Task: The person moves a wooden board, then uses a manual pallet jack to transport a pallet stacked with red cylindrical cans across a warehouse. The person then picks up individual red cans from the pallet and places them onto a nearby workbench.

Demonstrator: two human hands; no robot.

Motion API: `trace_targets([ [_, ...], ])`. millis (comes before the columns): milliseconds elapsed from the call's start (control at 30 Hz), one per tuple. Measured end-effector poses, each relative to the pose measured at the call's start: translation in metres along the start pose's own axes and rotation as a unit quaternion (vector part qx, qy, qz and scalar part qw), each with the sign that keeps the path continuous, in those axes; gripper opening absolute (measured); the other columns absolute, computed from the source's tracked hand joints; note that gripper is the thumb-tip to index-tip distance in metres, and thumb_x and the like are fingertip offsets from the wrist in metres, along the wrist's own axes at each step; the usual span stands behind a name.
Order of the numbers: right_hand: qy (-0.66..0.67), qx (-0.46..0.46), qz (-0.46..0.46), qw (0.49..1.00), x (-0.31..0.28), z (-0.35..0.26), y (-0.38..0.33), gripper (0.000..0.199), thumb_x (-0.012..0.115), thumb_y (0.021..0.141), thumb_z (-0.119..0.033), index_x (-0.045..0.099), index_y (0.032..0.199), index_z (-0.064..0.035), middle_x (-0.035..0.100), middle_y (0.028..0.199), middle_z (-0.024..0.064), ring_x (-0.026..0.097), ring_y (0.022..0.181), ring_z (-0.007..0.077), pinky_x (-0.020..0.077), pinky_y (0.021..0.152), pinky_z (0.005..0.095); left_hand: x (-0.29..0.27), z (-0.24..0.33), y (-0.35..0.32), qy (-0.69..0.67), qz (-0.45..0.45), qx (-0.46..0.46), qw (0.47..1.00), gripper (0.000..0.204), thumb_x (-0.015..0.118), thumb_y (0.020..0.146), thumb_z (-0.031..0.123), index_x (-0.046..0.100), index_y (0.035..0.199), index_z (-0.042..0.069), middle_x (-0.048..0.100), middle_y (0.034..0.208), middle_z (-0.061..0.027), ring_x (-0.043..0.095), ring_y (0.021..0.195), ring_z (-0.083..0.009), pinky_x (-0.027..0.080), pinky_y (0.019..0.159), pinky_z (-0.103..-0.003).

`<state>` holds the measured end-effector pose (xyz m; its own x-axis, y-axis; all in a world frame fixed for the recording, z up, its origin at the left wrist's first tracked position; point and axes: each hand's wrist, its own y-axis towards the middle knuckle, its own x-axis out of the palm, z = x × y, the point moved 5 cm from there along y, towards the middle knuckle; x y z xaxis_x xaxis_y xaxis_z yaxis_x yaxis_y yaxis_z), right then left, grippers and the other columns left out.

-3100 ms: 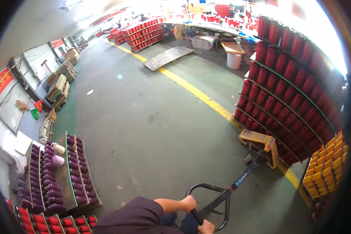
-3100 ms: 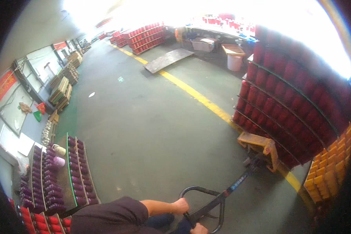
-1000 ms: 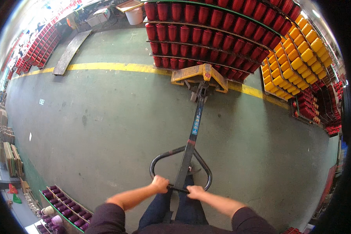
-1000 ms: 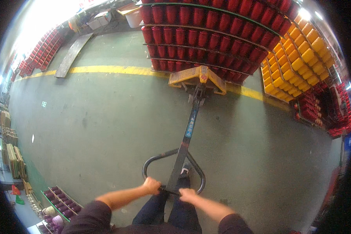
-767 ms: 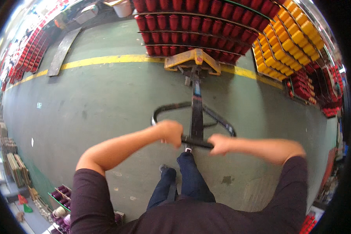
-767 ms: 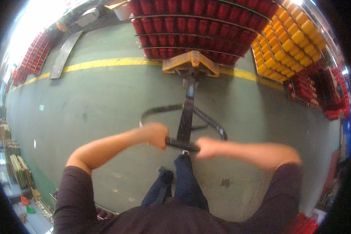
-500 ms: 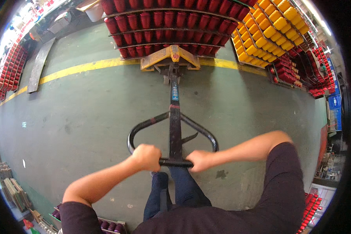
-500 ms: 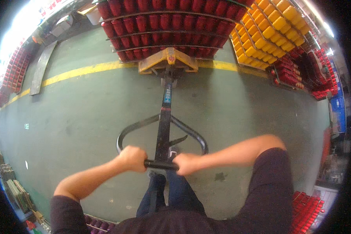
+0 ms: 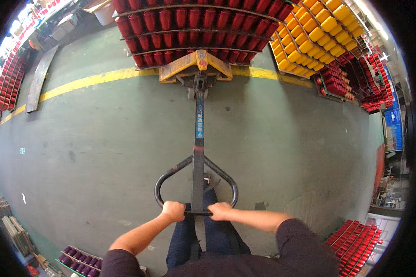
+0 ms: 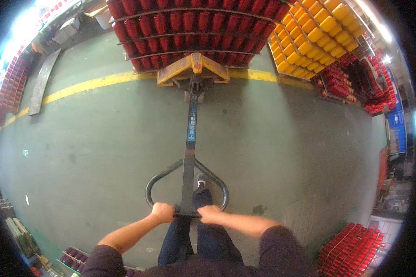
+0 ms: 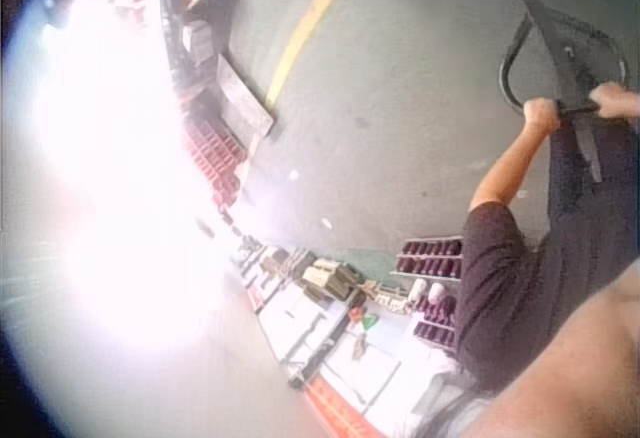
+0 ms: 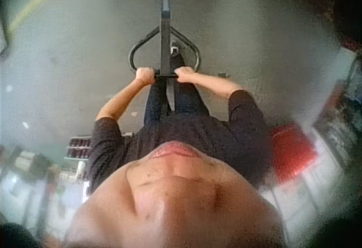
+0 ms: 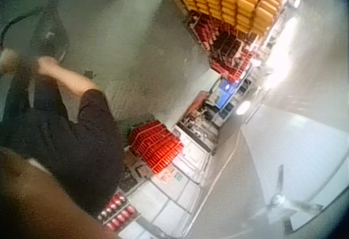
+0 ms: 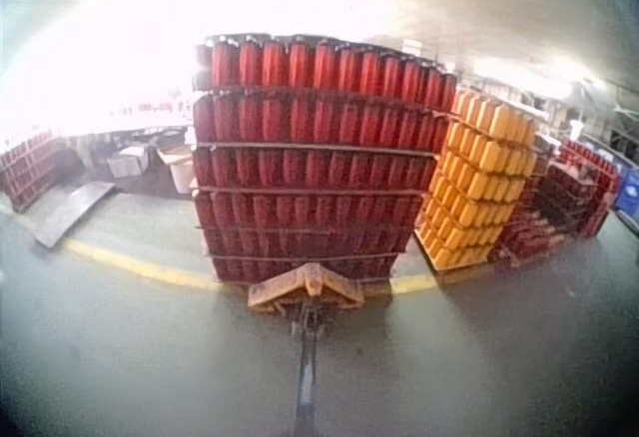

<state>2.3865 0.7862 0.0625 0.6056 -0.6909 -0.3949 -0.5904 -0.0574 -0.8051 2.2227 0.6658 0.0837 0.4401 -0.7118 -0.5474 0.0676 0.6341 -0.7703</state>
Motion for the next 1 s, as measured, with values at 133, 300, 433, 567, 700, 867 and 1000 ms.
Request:
trace_targets([
  [133,-0.005,-0.034,-0.004,0.999,-0.161,-0.043,-0.096,0.037,0.067,0.071,-0.027,0.065,0.093,0.0027,0.068,0.09,0.0237,0.067,0.085,0.0374,0.0533,0.075,0.0486,-0.182,0.021,-0.082,0.045,0.074,0.01,0.996,0.027,0.064,0.068,0.033,0.074,0.083,0.012,0.071,0.08,-0.0127,0.071,0.076,-0.0309,0.057,0.069,-0.043],
  [300,0.01,-0.035,-0.021,0.999,-0.29,-0.078,-0.149,0.031,0.067,0.069,-0.02,0.066,0.088,0.0041,0.068,0.079,0.022,0.068,0.076,0.0328,0.055,0.069,0.0452,-0.312,0.029,-0.117,0.026,0.156,-0.018,0.987,0.027,0.066,0.061,0.03,0.073,0.077,0.009,0.07,0.075,-0.0129,0.07,0.073,-0.0329,0.056,0.066,-0.043],
  [433,0.008,-0.089,0.042,0.995,-0.19,-0.062,-0.111,0.029,0.064,0.069,-0.02,0.067,0.089,0.0021,0.067,0.084,0.0258,0.068,0.08,0.0401,0.0544,0.074,0.0485,-0.202,0.022,-0.094,0.031,0.133,-0.014,0.99,0.025,0.065,0.066,0.033,0.072,0.074,0.011,0.069,0.069,-0.0115,0.07,0.068,-0.0284,0.054,0.058,-0.04],
  [567,-0.037,-0.058,0.058,0.996,-0.056,-0.026,-0.042,0.032,0.068,0.074,-0.029,0.065,0.092,-0.0027,0.069,0.083,0.021,0.068,0.08,0.0388,0.0555,0.071,0.0469,-0.047,0.012,-0.037,0.012,0.118,-0.008,0.993,0.027,0.066,0.069,0.036,0.069,0.078,0.011,0.069,0.068,-0.0097,0.07,0.064,-0.0267,0.053,0.057,-0.041],
  [700,-0.049,-0.034,0.093,0.994,0.071,0.025,0.057,0.025,0.067,0.074,-0.026,0.065,0.089,-0.0056,0.07,0.084,0.0177,0.069,0.078,0.0363,0.0555,0.07,0.0477,0.088,-0.015,0.05,-0.008,0.061,-0.019,0.998,0.026,0.064,0.076,0.035,0.069,0.083,0.01,0.072,0.082,-0.0123,0.072,0.077,-0.027,0.054,0.069,-0.043],
  [867,-0.016,-0.02,0.071,0.997,0.079,0.032,0.064,0.023,0.062,0.077,-0.02,0.067,0.094,-0.0049,0.07,0.095,0.0182,0.068,0.091,0.037,0.0542,0.078,0.0483,0.102,-0.017,0.062,-0.012,0.029,-0.051,0.998,0.025,0.064,0.076,0.034,0.072,0.086,0.012,0.072,0.08,-0.0113,0.071,0.075,-0.0275,0.053,0.065,-0.041],
  [1000,-0.024,-0.007,0.028,0.999,-0.033,-0.015,-0.033,0.035,0.068,0.076,-0.031,0.065,0.1,-0.0054,0.069,0.094,0.0204,0.068,0.092,0.0376,0.0536,0.078,0.0497,-0.021,0.008,-0.021,0.008,0.089,-0.014,0.996,0.027,0.065,0.076,0.038,0.071,0.083,0.012,0.071,0.075,-0.0108,0.071,0.072,-0.0281,0.054,0.062,-0.044],
])
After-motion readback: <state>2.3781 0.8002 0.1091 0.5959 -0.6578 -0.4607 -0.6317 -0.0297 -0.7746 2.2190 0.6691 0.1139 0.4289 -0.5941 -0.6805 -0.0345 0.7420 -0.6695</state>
